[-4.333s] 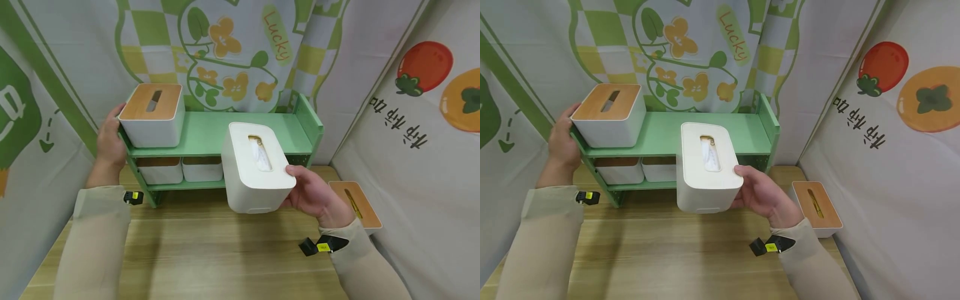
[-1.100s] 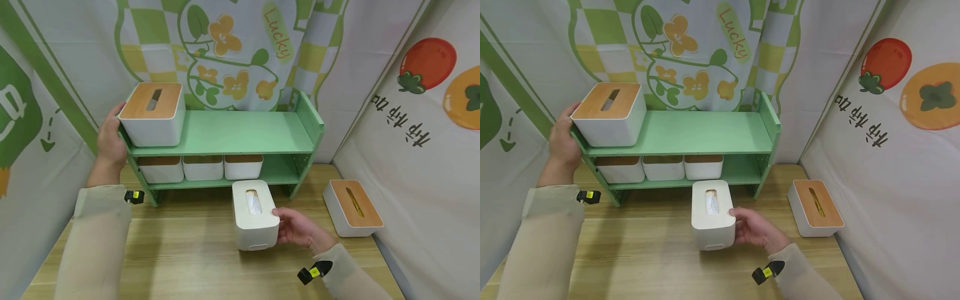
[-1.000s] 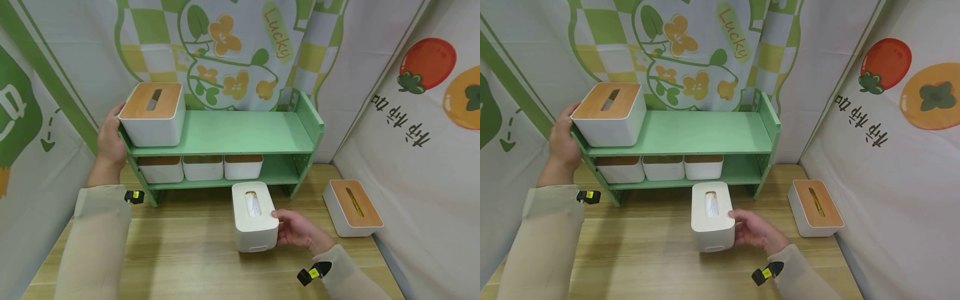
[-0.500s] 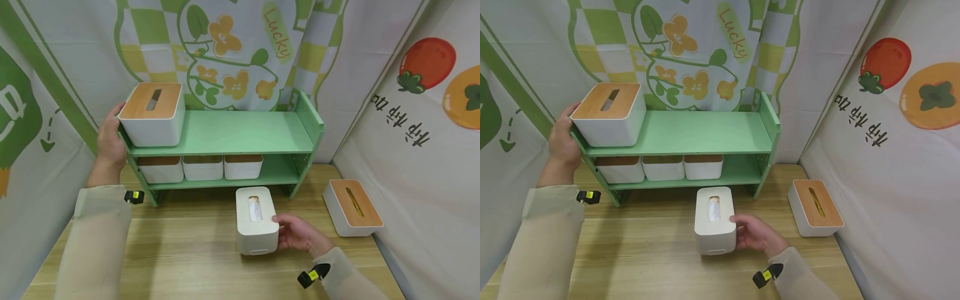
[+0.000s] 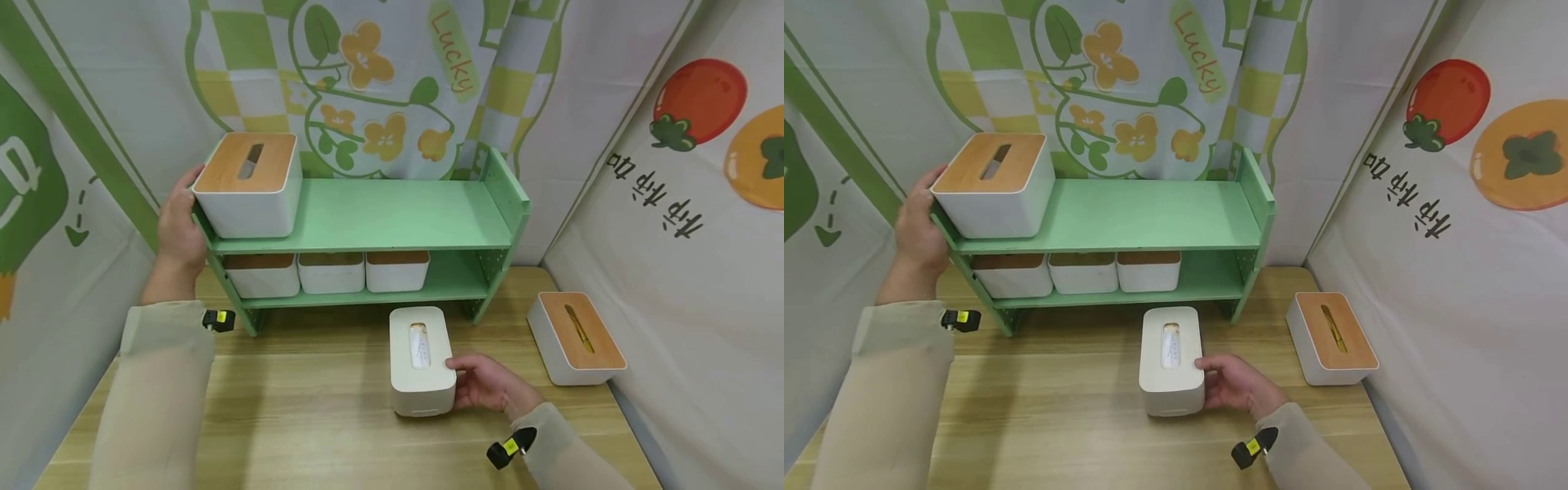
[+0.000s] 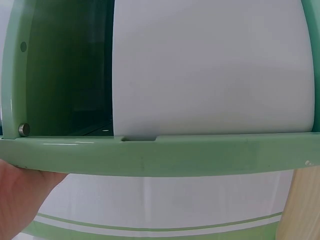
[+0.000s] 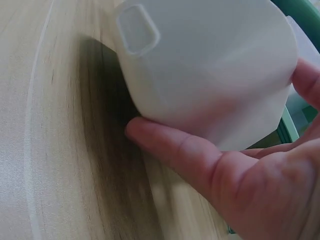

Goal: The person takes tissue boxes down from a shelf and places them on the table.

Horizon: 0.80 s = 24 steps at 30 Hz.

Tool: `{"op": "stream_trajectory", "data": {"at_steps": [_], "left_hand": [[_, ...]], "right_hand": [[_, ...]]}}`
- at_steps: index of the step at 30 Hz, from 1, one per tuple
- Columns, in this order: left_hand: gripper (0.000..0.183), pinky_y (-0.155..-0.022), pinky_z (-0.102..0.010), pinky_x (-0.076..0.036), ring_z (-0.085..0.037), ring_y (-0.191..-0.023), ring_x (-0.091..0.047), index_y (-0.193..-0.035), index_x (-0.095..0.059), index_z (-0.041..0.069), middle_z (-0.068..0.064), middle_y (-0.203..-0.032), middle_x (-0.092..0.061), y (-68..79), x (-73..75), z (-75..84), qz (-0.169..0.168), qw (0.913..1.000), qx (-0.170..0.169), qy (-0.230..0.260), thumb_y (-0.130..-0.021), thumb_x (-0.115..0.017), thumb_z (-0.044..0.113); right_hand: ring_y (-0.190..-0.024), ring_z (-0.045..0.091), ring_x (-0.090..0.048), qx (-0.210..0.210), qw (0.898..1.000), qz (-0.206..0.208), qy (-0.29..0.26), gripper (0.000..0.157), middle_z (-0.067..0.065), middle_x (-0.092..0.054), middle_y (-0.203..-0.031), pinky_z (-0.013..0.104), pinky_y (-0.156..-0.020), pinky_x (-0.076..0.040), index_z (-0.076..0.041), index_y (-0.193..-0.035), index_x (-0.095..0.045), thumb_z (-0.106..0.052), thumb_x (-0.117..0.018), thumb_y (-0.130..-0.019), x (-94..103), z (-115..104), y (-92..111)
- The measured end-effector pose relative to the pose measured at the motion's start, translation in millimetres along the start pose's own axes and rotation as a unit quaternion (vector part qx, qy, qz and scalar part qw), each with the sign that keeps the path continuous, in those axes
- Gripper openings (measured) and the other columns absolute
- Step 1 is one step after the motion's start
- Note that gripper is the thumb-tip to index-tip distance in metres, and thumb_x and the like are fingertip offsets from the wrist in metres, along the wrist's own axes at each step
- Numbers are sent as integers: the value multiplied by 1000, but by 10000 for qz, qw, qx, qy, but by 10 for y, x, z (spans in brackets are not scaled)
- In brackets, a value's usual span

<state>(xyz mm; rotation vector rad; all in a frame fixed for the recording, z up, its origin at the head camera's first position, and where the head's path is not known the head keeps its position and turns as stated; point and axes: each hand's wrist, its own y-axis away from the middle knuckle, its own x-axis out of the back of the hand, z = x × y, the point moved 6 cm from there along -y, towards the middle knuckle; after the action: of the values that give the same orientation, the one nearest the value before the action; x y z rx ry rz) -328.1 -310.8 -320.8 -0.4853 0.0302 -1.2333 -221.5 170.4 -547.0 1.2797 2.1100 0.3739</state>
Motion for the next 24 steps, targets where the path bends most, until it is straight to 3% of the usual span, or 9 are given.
{"op": "stream_trajectory", "data": {"at_steps": [9,13,16,18,19,20,23,24], "left_hand": [[58,-113,-33,-18,-11,-142,-24,-156,-33,33,7,-159,-29,-1,-2,9,2,10000,11,-5,-102,-12,34],[58,-113,-33,-17,-11,-142,-24,-156,-33,33,7,-159,-30,15,-9,19,1,10000,22,-58,-103,-13,35],[57,-113,-33,-17,-11,-142,-24,-156,-33,33,7,-159,-30,17,-11,19,4,10000,46,-74,-103,-12,36],[57,-113,-33,-17,-10,-142,-23,-156,-33,34,8,-159,-29,9,-12,14,-6,9999,74,-78,-103,-12,36],[57,-113,-33,-17,-10,-141,-24,-156,-33,34,8,-159,-29,4,-10,13,0,9999,79,-79,-103,-12,36],[57,-113,-33,-17,-10,-141,-24,-156,-33,34,9,-159,-29,-1,-8,12,9,9999,89,-89,-103,-12,36],[57,-113,-33,-18,-10,-141,-24,-156,-33,35,9,-159,-29,-5,-4,12,10,9999,111,-85,-103,-11,36],[57,-113,-32,-18,-9,-141,-24,-156,-33,34,9,-159,-29,-3,-5,14,12,9999,117,-82,-103,-11,36]], "right_hand": [[-101,34,-63,278,9978,422,429,46,24,-64,-110,55,-91,-49,14,-128,-46,-14,-60,-95,55,-30,7],[-103,32,-61,379,9934,741,784,54,24,-61,-115,54,-93,-48,17,-138,-38,-9,-59,-96,76,-79,39],[-100,32,-61,519,9794,1239,1511,61,23,-60,-115,52,-92,-49,16,-143,-35,-9,-61,-94,89,-174,63],[-105,33,-60,693,9487,1660,2602,63,23,-59,-121,52,-91,-49,12,-145,-37,-13,-64,-94,64,-284,97],[-108,34,-58,798,9257,1874,3187,63,23,-59,-124,53,-92,-48,9,-145,-39,-16,-65,-93,31,-352,120],[-113,36,-57,932,8991,2038,3761,64,23,-57,-128,54,-94,-46,7,-146,-40,-18,-67,-93,-16,-420,140],[-126,40,-48,1432,7992,2227,5397,68,26,-49,-140,55,-100,-41,4,-146,-42,-24,-70,-91,-250,-593,210],[-128,41,-47,1616,7722,2175,5748,69,28,-48,-141,56,-101,-40,4,-146,-43,-24,-71,-90,-345,-623,226]]}}
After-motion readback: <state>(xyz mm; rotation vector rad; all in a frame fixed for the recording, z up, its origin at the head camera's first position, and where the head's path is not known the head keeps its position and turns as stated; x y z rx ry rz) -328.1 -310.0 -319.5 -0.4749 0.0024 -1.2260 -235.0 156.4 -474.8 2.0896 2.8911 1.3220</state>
